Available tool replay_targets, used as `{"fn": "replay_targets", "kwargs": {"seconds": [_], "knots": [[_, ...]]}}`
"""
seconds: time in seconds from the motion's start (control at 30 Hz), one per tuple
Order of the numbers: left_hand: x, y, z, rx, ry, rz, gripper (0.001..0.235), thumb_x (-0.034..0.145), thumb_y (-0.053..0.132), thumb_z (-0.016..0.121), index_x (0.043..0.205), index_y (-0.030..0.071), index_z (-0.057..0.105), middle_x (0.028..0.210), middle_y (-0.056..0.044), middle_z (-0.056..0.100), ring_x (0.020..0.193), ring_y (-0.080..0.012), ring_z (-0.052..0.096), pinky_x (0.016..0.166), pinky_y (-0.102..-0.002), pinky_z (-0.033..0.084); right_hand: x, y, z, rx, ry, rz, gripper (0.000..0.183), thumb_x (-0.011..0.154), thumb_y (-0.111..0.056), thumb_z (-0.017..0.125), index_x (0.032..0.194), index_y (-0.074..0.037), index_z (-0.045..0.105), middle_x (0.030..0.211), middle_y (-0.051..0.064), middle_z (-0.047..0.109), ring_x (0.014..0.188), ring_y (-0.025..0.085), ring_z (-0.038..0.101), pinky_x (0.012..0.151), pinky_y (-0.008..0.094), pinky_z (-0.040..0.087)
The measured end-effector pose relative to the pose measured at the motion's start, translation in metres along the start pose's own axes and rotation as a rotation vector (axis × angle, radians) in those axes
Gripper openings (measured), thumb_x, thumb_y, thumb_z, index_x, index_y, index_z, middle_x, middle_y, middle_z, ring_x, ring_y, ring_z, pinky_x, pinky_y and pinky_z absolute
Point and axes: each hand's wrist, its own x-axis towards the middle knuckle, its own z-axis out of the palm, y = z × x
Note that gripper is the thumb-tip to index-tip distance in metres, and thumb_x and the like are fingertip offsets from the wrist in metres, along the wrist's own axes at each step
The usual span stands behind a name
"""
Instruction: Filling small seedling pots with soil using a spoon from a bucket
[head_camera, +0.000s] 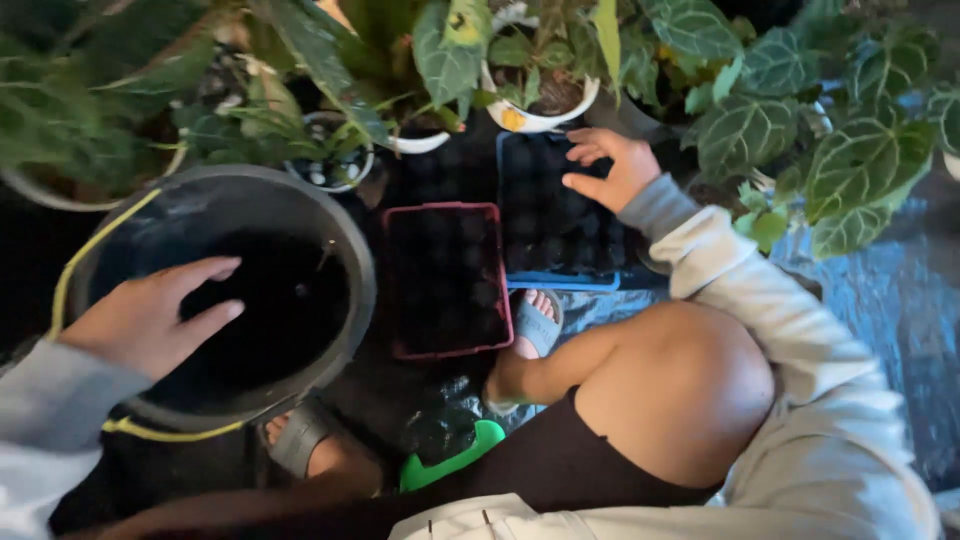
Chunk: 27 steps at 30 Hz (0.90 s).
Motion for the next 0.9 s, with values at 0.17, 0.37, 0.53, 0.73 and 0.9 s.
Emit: {"fn": "replay_targets", "kwargs": {"seconds": [0.17, 0.37, 0.53, 0.73, 0.9], "knots": [[-0.012, 0.020, -0.018, -0.320, 0.166, 0.184, 0.047, 0.073, 0.021, 0.060, 0.118, 0.007, 0.053, 0.101, -0.008, 0.064, 0.077, -0.0197, 0.065, 0.065, -0.030, 0.049, 0.068, -0.095, -0.002, -0.086, -0.180, -0.284, 0.034, 0.072, -0.002, 0.068, 0.104, 0.002, 0.058, 0.080, 0.007, 0.064, 0.067, 0.017, 0.059, 0.062, 0.027, 0.047], [-0.026, 0.050, -0.046, -0.800, 0.456, 0.346, 0.034, 0.084, 0.005, 0.052, 0.117, 0.003, 0.049, 0.081, -0.007, 0.058, 0.058, -0.0106, 0.055, 0.055, -0.020, 0.047, 0.122, -0.207, 0.074, -0.070, -0.176, -0.631, 0.020, 0.085, -0.018, 0.062, 0.075, -0.001, 0.063, 0.066, 0.008, 0.060, 0.057, 0.022, 0.054, 0.055, 0.031, 0.042], [-0.002, 0.019, -0.045, -1.710, 0.726, 0.301, 0.036, 0.087, 0.018, 0.051, 0.123, 0.012, 0.046, 0.089, -0.012, 0.065, 0.080, -0.0191, 0.065, 0.058, -0.022, 0.042, 0.111, -0.260, 0.157, 0.269, -0.075, -0.589, 0.027, 0.091, -0.015, 0.047, 0.072, 0.001, 0.058, 0.066, 0.007, 0.058, 0.057, 0.020, 0.052, 0.056, 0.028, 0.041], [-0.004, -0.003, 0.005, -2.346, 0.653, 0.225, 0.083, 0.068, 0.070, 0.027, 0.135, 0.021, 0.034, 0.129, -0.007, 0.045, 0.095, -0.0228, 0.047, 0.065, -0.032, 0.036, 0.055, -0.310, 0.191, 0.446, -0.015, -0.548, 0.042, 0.087, -0.006, 0.049, 0.126, 0.003, 0.039, 0.130, 0.018, 0.044, 0.119, 0.029, 0.046, 0.098, 0.034, 0.038], [0.005, 0.003, 0.069, -2.320, 0.187, 0.619, 0.088, 0.072, 0.079, 0.020, 0.143, 0.031, 0.003, 0.150, 0.000, -0.004, 0.137, -0.0314, -0.005, 0.107, -0.052, -0.003, 0.023, -0.297, 0.236, 0.296, 0.008, -0.947, 0.062, 0.087, -0.050, 0.044, 0.128, -0.004, 0.046, 0.137, 0.012, 0.038, 0.130, 0.031, 0.030, 0.109, 0.046, 0.012]]}}
